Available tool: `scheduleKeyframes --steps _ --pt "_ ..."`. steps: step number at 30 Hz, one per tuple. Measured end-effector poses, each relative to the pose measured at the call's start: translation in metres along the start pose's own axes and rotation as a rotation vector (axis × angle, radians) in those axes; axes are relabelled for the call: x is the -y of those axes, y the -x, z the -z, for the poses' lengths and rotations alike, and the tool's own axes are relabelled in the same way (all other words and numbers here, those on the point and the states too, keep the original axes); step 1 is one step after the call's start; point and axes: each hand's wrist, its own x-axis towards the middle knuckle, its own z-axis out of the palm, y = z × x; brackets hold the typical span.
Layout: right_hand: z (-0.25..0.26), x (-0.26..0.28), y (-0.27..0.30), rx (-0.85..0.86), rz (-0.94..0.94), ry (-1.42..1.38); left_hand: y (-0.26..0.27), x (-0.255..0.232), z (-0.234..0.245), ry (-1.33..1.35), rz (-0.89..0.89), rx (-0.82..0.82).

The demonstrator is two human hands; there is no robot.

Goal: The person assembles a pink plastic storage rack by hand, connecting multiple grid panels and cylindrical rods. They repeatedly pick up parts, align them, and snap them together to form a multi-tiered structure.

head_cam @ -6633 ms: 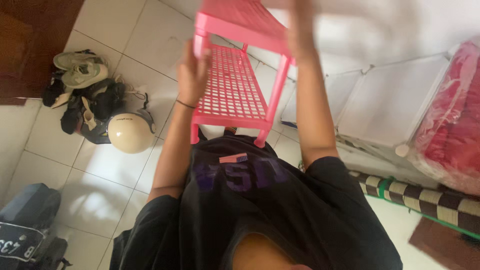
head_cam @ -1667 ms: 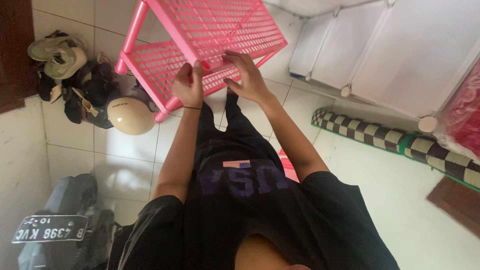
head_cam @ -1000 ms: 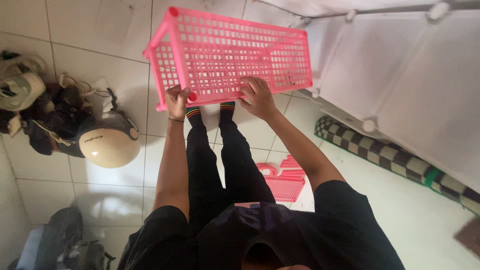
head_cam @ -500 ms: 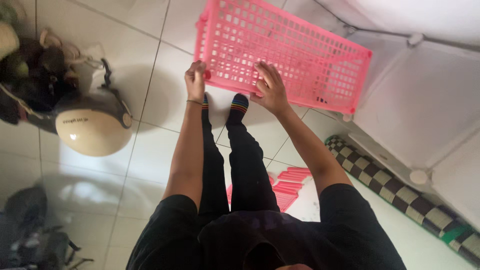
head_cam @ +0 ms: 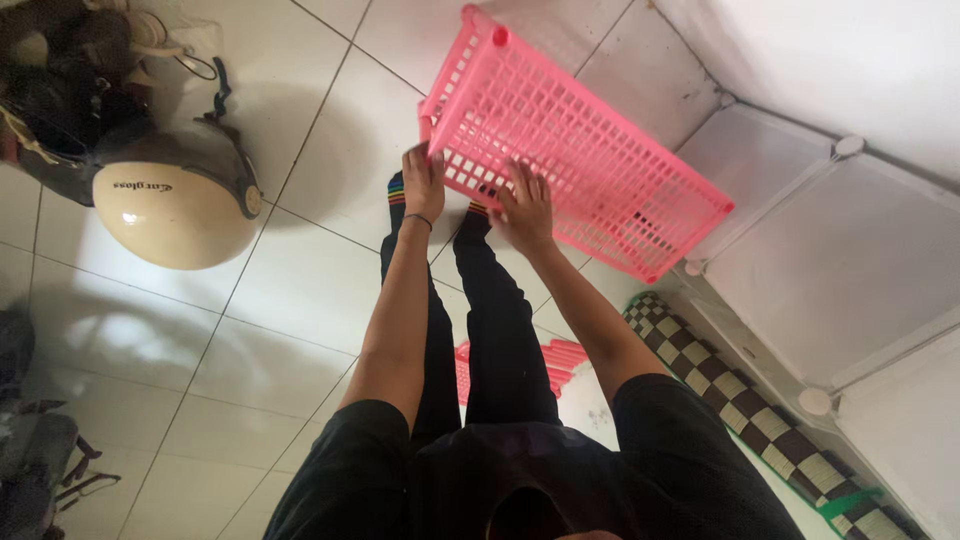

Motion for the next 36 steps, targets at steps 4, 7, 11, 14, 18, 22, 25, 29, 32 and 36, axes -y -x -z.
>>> scheduleKeyframes --steps 4,7,11,14,18,22,25,29,32,36 --pt "0.014 0.002 -0.04 -0.142 -0.022 -0.071 0.003 0.026 -0.021 -0.041 0.092 -0.023" --pt "-0.003 -0.021 -0.113 -0.35 -0.136 -0.054 0.002 0.037 -0.047 -0.055 0.294 -0.061" --pt "-0.037 -0.047 -0.224 -0.412 -0.419 -0.065 -0.015 0.041 -0.071 -0.039 0.636 -0.052" --pt "-0.048 -0.046 -0.256 -0.212 -0.564 0.059 -0.019 0.04 -0.074 -0.009 0.732 -0.046" --pt "-0.044 -0.033 -0.262 -0.184 -0.608 0.19 -0.014 0.04 -0.071 -0.02 0.81 -0.023" --pt "-0.039 -0.031 -0.263 -0.241 -0.556 0.275 -0.014 0.025 -0.069 -0.002 0.806 -0.059" --pt "-0.037 -0.033 -0.268 -0.187 -0.576 0.25 -0.011 0.014 -0.064 -0.06 0.752 -0.048" --pt "-0.037 -0.037 -0.269 -0.035 -0.623 0.213 -0.018 0.002 -0.057 -0.061 0.808 -0.026" --pt "-0.04 -0.036 -0.264 -0.022 -0.633 0.151 -0.012 -0.013 -0.05 -0.028 0.887 -0.035" --pt "-0.043 -0.037 -0.26 -0.06 -0.594 0.16 -0.015 -0.027 -0.042 -0.082 1.057 0.145"
